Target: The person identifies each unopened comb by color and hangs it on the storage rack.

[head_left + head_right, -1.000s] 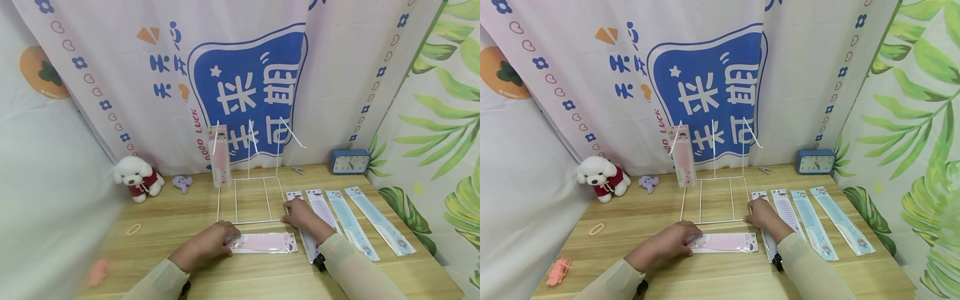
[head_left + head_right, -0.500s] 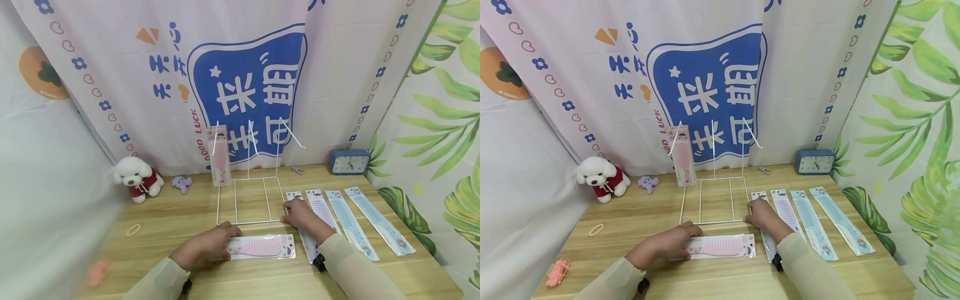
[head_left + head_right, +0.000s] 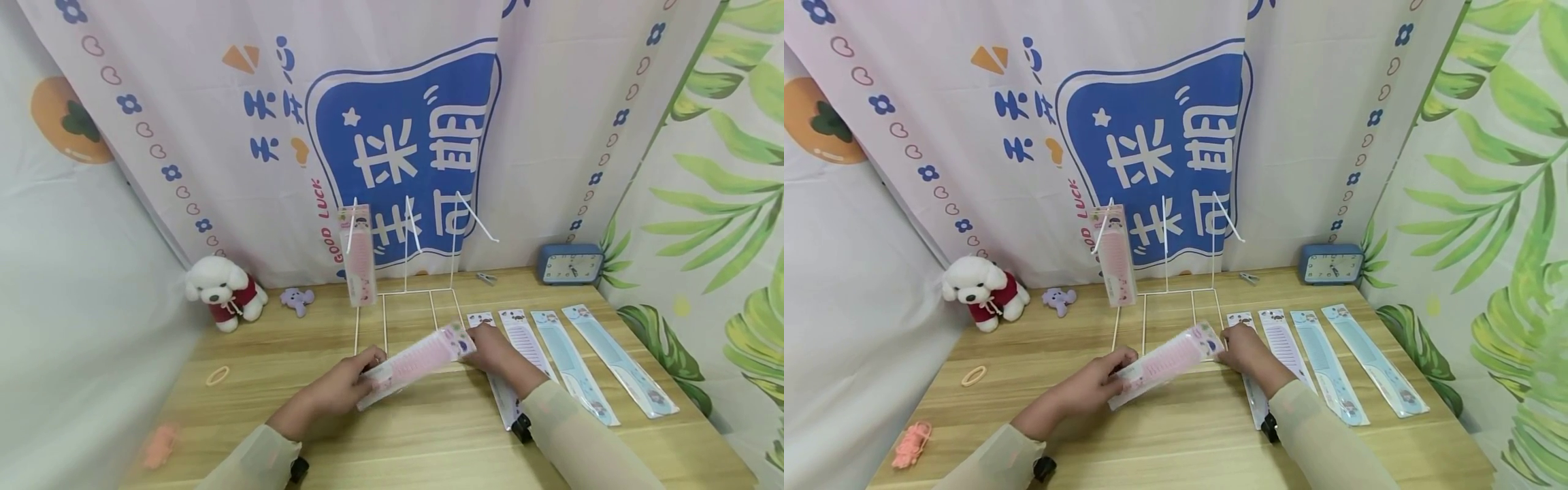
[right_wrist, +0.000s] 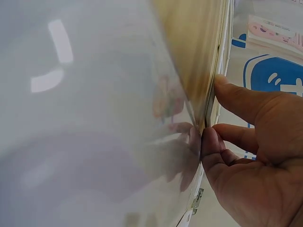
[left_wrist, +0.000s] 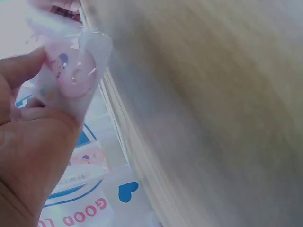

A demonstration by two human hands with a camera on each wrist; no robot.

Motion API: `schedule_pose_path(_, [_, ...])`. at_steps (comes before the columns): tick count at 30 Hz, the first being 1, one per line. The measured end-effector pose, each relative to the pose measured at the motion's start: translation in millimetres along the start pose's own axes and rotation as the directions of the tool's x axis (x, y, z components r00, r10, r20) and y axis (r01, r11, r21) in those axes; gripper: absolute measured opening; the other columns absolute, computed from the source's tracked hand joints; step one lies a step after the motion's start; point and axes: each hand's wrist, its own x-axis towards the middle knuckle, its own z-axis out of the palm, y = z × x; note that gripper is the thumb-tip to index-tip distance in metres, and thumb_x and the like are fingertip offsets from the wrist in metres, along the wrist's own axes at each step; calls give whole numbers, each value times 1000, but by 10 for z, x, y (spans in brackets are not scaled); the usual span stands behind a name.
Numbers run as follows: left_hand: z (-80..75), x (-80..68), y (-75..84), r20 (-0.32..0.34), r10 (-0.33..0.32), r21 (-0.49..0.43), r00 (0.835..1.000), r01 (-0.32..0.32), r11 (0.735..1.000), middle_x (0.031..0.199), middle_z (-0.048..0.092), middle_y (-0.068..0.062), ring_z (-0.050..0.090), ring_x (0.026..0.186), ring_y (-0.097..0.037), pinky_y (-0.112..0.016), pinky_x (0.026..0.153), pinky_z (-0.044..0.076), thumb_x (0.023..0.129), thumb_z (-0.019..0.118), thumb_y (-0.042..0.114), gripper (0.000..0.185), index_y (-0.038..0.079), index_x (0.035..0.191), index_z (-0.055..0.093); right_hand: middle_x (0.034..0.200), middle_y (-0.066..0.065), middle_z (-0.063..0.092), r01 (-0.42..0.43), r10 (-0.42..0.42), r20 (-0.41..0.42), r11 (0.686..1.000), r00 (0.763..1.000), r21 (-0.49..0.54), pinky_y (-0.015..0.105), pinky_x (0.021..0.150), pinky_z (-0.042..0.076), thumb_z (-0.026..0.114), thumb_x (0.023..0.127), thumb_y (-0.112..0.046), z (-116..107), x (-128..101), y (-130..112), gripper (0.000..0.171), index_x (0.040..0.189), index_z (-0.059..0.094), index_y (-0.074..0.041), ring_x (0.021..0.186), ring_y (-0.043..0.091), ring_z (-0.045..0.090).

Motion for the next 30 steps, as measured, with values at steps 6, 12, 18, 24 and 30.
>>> schedule_pose_path(6, [-6, -17, -4, -116, -45, -179, 992, 24, 984, 125, 69, -11, 69, 115, -25, -36, 89, 64, 111, 54, -2, 25, 16, 129, 53, 67, 0, 49, -52, 52, 37, 999, 998, 3, 31, 61, 37, 90, 88, -17, 24, 0, -6, 35, 75, 59, -9, 66, 17, 46])
schedule_pose_path(12, [-34, -31, 6, -222, -63, -263, 973, 2, 965, 125, 67, -18, 68, 111, -24, -31, 89, 63, 111, 53, -4, 26, 11, 132, 50, 68, -2, 47, -80, 79, 47, 997, 996, 12, 30, 61, 36, 90, 89, -18, 24, 3, -11, 30, 80, 63, -9, 67, 17, 46])
schedule_pose_path(18, [-110, -32, 17, -305, -85, -357, 948, -31, 934, 137, 65, -24, 67, 127, -33, -30, 102, 61, 112, 52, -4, 34, 8, 142, 44, 73, 1, 56, -83, 82, 48, 997, 995, 5, 32, 64, 42, 90, 89, -18, 5, -3, -37, 23, 88, 70, -8, 71, 18, 51])
schedule_pose_path(24, [-152, -31, 50, -370, -131, -418, 920, -39, 907, 142, 63, -28, 65, 133, -38, -31, 106, 60, 110, 52, -7, 37, 5, 145, 42, 77, 2, 60, -91, 90, 48, 996, 995, 3, 34, 67, 46, 90, 89, -19, -3, -10, -47, 22, 98, 75, -6, 74, 18, 53])
schedule_pose_path(30, [-163, -34, 40, -404, -156, -452, 901, -48, 891, 144, 62, -28, 65, 133, -36, -29, 105, 60, 110, 51, -7, 37, 5, 144, 43, 71, 1, 52, -74, 75, 44, 997, 996, -9, 31, 63, 39, 90, 89, -19, 7, -7, -35, 28, 82, 65, -9, 69, 17, 48])
